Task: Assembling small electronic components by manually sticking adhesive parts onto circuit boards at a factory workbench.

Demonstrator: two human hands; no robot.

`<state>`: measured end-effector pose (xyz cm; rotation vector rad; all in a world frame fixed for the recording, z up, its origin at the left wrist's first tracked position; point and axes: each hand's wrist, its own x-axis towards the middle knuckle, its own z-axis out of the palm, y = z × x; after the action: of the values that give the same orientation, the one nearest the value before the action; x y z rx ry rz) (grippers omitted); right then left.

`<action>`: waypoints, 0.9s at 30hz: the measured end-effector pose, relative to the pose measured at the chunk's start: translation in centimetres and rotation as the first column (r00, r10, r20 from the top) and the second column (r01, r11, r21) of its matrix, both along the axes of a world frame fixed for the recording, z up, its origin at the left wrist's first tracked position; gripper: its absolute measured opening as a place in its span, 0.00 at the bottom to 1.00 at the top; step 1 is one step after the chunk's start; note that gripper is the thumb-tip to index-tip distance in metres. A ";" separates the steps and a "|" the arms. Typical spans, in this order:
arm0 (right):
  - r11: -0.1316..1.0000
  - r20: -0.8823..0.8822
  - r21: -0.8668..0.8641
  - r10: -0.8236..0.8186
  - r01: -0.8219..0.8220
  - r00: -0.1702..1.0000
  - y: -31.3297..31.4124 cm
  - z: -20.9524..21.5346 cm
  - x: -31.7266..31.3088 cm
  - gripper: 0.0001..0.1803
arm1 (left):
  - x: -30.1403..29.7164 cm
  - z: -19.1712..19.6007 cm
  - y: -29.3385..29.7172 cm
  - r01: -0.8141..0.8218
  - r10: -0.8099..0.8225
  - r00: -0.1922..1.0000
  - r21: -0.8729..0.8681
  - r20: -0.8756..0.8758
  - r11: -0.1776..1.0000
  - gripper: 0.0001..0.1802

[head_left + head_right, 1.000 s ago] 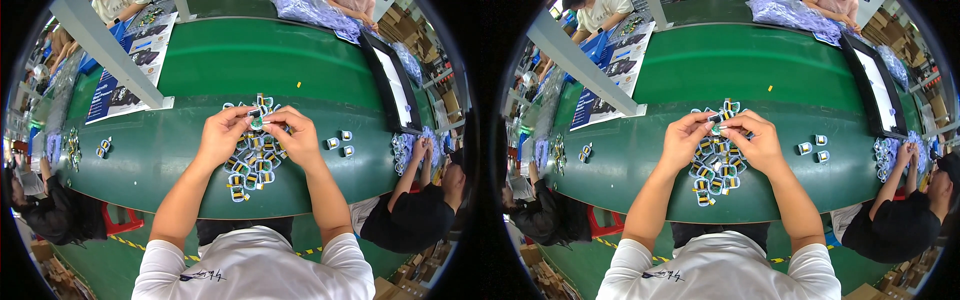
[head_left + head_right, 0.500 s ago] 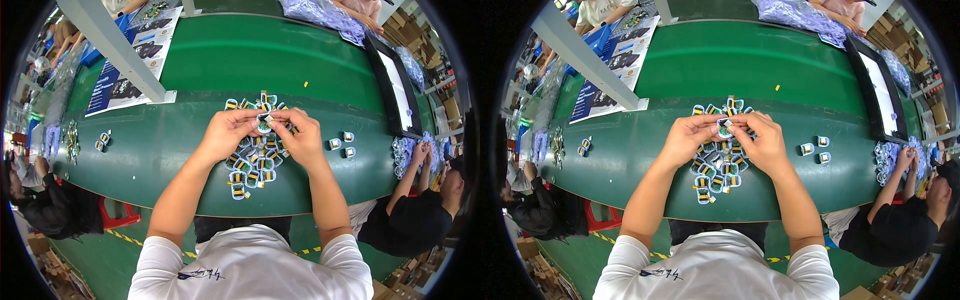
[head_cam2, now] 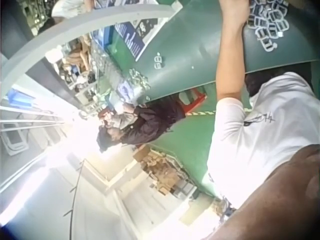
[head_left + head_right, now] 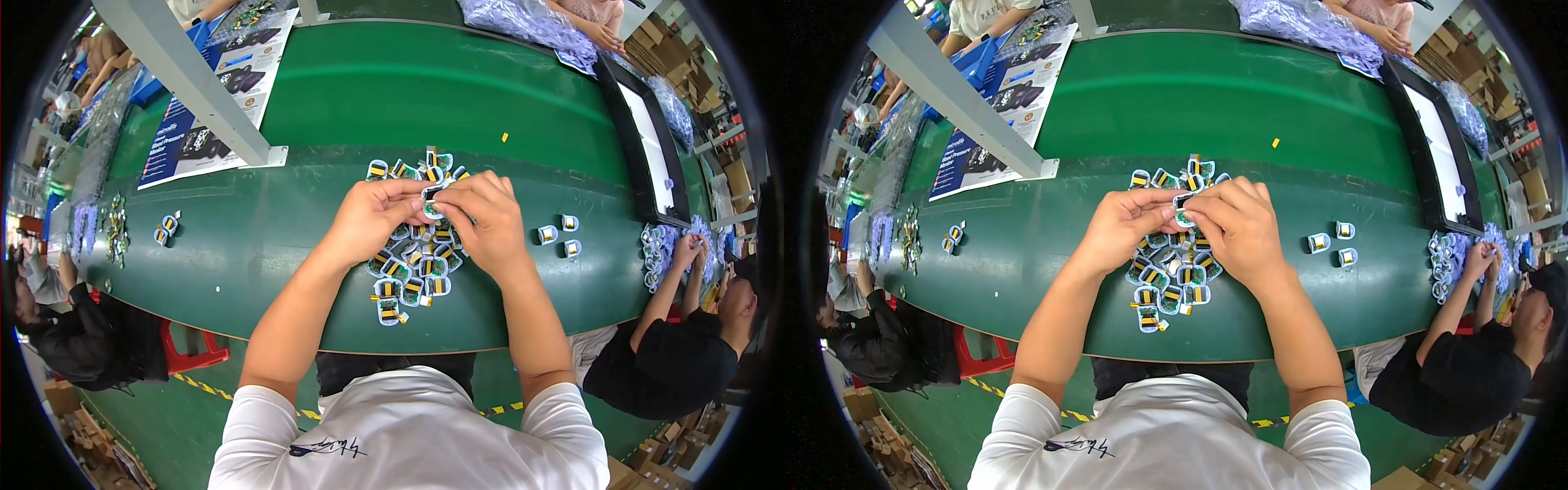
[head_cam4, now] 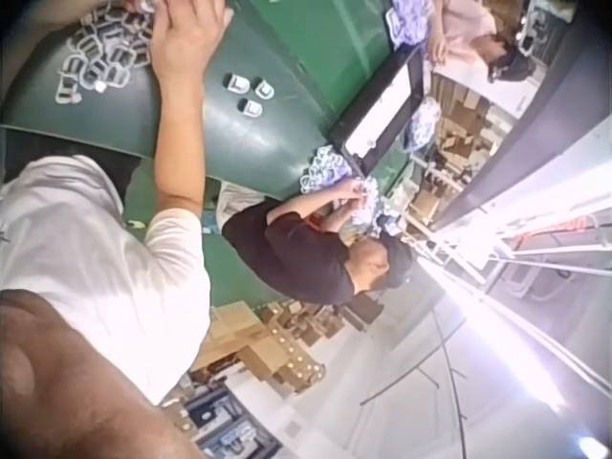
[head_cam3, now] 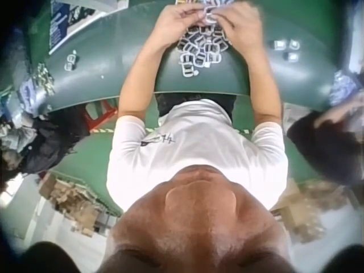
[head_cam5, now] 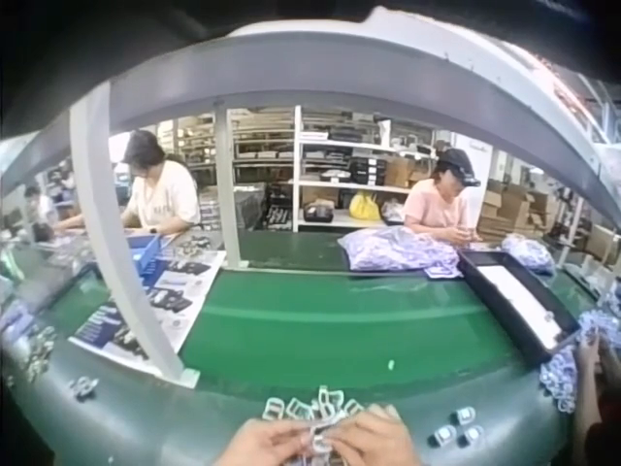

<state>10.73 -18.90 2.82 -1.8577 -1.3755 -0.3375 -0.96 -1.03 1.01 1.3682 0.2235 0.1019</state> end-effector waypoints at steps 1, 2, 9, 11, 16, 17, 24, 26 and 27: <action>1.000 0.000 0.000 0.000 0.000 1.000 0.0 0.0 0.0 0.08 | 0.0 0.1 0.0 0.001 -0.001 1.000 0.007 0.003 1.000 0.18; 1.000 0.008 0.004 -0.008 0.008 1.000 0.0 0.0 0.0 0.07 | 0.0 0.2 0.0 0.001 -0.001 1.000 0.006 0.003 1.000 0.18; 0.999 -0.024 0.010 -0.049 0.050 0.998 0.1 0.2 -0.1 0.07 | 0.0 0.2 0.0 0.013 -0.013 1.000 0.017 0.008 1.000 0.18; 0.998 -0.042 0.018 -0.060 0.061 0.997 0.1 0.1 -0.2 0.08 | -0.1 0.3 0.0 0.021 -0.021 1.000 0.003 0.016 1.000 0.18; 0.998 -0.088 0.029 -0.061 0.064 0.994 0.2 -0.1 -0.2 0.07 | 0.0 0.3 -0.2 -0.019 0.019 1.000 0.002 -0.003 1.000 0.18; 0.995 -0.115 0.047 -0.080 0.086 0.990 0.2 -0.1 -0.3 0.07 | 0.0 0.2 -0.2 -0.017 0.017 1.000 0.002 -0.003 1.000 0.18; 0.998 -0.089 0.035 -0.044 0.047 0.995 -0.1 0.1 -0.6 0.11 | -0.1 0.3 -0.6 -0.165 0.154 0.984 0.129 0.092 0.978 0.17; 0.998 -0.063 0.025 -0.049 0.050 0.997 0.1 0.2 -0.9 0.12 | -0.3 0.2 -0.6 -0.185 0.169 0.979 0.142 0.113 0.973 0.17; 0.998 -0.038 0.015 -0.055 0.055 0.998 0.2 0.3 -1.1 0.13 | -0.3 0.0 -0.5 -0.199 0.178 0.976 0.189 0.122 0.962 0.16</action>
<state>9.63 -18.68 3.08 -1.8824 -1.2948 -0.3381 -1.30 -1.51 1.03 1.5348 0.2618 0.3631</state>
